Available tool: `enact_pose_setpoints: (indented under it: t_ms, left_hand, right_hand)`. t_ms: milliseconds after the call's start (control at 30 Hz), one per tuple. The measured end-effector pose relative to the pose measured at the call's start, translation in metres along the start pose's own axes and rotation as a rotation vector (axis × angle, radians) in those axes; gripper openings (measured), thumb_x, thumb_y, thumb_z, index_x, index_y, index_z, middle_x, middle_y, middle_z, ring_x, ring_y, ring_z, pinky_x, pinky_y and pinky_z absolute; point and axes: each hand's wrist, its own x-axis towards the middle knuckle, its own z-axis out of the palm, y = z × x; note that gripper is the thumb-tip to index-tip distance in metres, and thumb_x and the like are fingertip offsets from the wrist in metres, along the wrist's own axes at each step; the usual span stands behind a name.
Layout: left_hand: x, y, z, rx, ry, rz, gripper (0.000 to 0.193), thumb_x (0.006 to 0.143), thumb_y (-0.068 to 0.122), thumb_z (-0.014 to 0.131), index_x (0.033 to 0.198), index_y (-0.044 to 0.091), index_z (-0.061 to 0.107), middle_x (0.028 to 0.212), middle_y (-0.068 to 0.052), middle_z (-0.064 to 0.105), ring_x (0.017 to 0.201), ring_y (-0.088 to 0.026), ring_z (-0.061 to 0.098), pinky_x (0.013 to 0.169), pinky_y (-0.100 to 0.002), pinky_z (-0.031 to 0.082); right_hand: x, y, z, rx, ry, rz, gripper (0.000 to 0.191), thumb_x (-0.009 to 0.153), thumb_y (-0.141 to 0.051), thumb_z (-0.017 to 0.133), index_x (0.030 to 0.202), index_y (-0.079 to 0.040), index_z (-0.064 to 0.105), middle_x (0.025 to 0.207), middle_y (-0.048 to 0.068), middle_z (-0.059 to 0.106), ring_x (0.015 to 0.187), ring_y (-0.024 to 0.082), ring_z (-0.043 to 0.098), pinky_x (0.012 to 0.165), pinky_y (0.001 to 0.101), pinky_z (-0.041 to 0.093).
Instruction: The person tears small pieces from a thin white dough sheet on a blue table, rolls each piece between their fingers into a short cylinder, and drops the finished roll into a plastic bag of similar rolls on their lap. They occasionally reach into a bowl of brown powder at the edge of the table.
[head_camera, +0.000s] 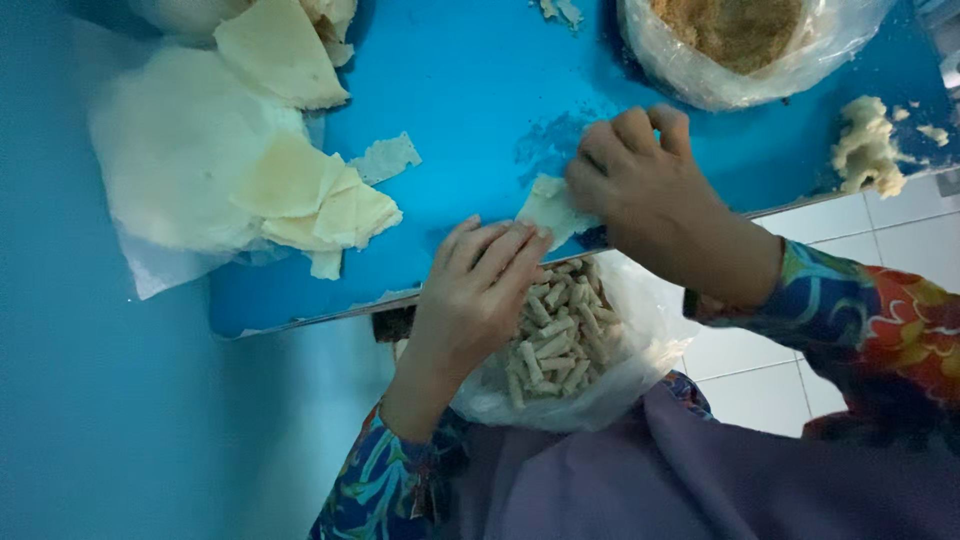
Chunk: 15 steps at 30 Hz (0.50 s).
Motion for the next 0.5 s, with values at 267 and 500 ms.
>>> enact_pose_setpoints:
  t_ms: [267, 500]
  left_hand:
    - [-0.003, -0.003, 0.0, 0.013, 0.013, 0.027, 0.04, 0.1, 0.015, 0.074, 0.139, 0.012, 0.067, 0.135, -0.007, 0.064, 0.128, -0.027, 0.059, 0.113, -0.055, 0.048]
    - [-0.001, -0.002, -0.001, -0.004, -0.032, 0.032, 0.047, 0.093, 0.006, 0.073, 0.139, 0.014, 0.067, 0.134, -0.009, 0.063, 0.127, -0.03, 0.059, 0.113, -0.057, 0.048]
  right_hand:
    - [-0.006, -0.019, -0.042, -0.169, 0.016, 0.081, 0.044, 0.08, -0.005, 0.071, 0.124, -0.012, 0.068, 0.119, 0.012, 0.059, 0.115, 0.028, 0.053, 0.1, 0.0486, 0.037]
    - [-0.049, 0.035, -0.031, 0.18, 0.137, 0.113, 0.042, 0.084, 0.015, 0.065, 0.114, -0.012, 0.073, 0.125, 0.016, 0.067, 0.11, 0.032, 0.057, 0.093, 0.0475, 0.047]
